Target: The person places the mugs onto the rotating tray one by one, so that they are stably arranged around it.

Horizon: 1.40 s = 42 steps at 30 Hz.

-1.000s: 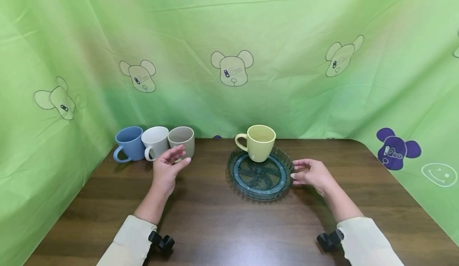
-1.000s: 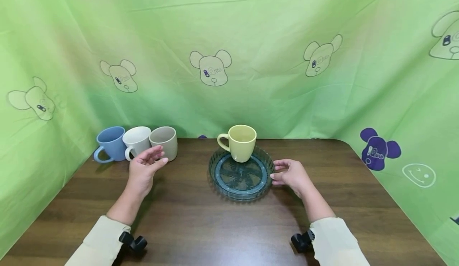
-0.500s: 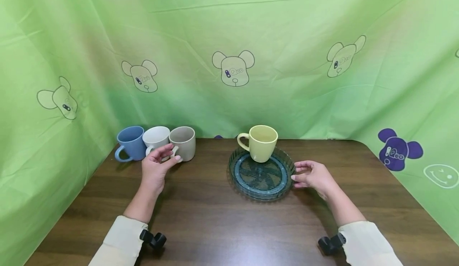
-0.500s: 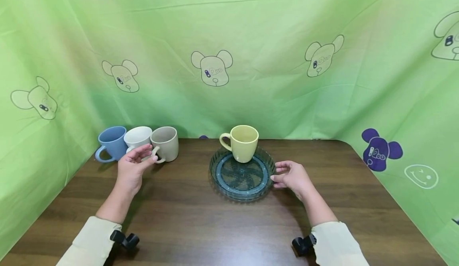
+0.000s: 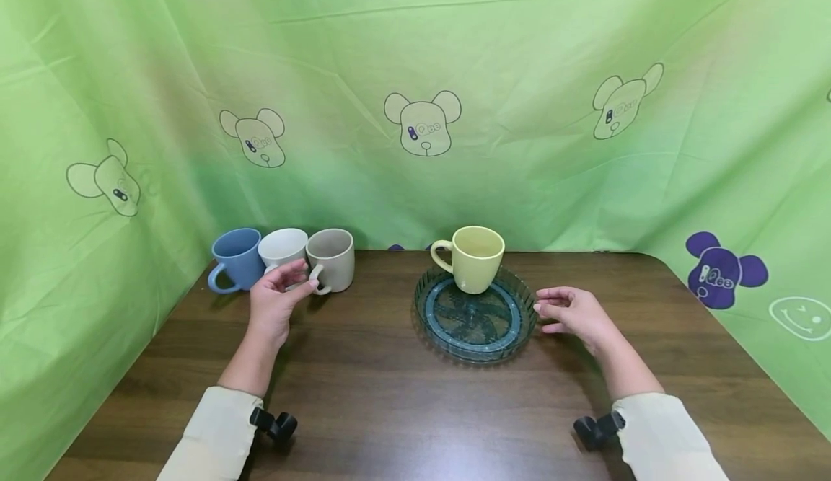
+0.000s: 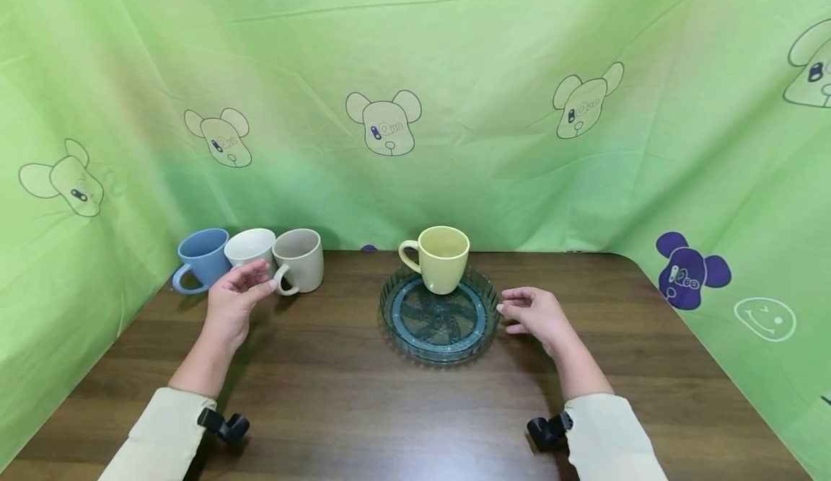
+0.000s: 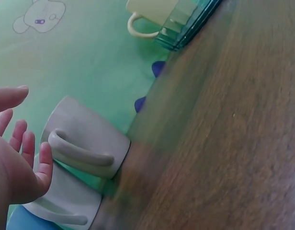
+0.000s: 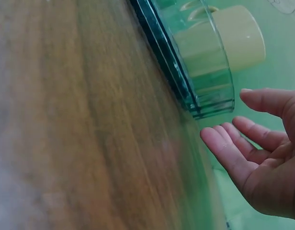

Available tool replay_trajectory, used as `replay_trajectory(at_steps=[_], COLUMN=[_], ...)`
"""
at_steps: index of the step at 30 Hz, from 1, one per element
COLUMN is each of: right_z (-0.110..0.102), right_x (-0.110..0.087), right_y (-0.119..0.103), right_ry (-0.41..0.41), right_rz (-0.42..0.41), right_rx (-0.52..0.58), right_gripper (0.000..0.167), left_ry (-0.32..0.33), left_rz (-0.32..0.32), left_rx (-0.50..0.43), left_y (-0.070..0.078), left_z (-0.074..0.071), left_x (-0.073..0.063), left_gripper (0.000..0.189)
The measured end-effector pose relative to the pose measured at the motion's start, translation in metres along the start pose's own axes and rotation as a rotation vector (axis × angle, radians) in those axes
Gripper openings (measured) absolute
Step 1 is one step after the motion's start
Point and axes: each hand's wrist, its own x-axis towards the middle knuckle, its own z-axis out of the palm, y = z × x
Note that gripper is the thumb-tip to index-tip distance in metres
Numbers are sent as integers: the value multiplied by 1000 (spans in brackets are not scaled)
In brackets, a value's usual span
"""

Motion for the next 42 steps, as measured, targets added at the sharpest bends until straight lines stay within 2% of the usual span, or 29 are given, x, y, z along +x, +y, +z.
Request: replay_trajectory(at_steps=[7,18,22,26,33,42], right_z=[-5,-10,-10,-9,-9,-8], right_x=[16,31,32,31,28,26], right_y=[10,9,9,10,11,12], right_ry=[-37,-177,-181,-183,-172,-157], right_rz=[-2,-6,1,-5,-10,-21], right_rx=[58,122,119,113,96,85], right_gripper=[53,61,59,60,60,57], left_ry=[1,-79,-106,-110,-55,21], left_rz=[-58,-105,-132,-160,-167,-121], left_rx=[161,324,330,295,280,294], left_y=[-5,-9,-15,-20,-30,-39], left_z=[-3,-11,-12,-11,-5,1], left_x=[9,19,21,22,21,20], left_gripper=[48,51,52,55,55,48])
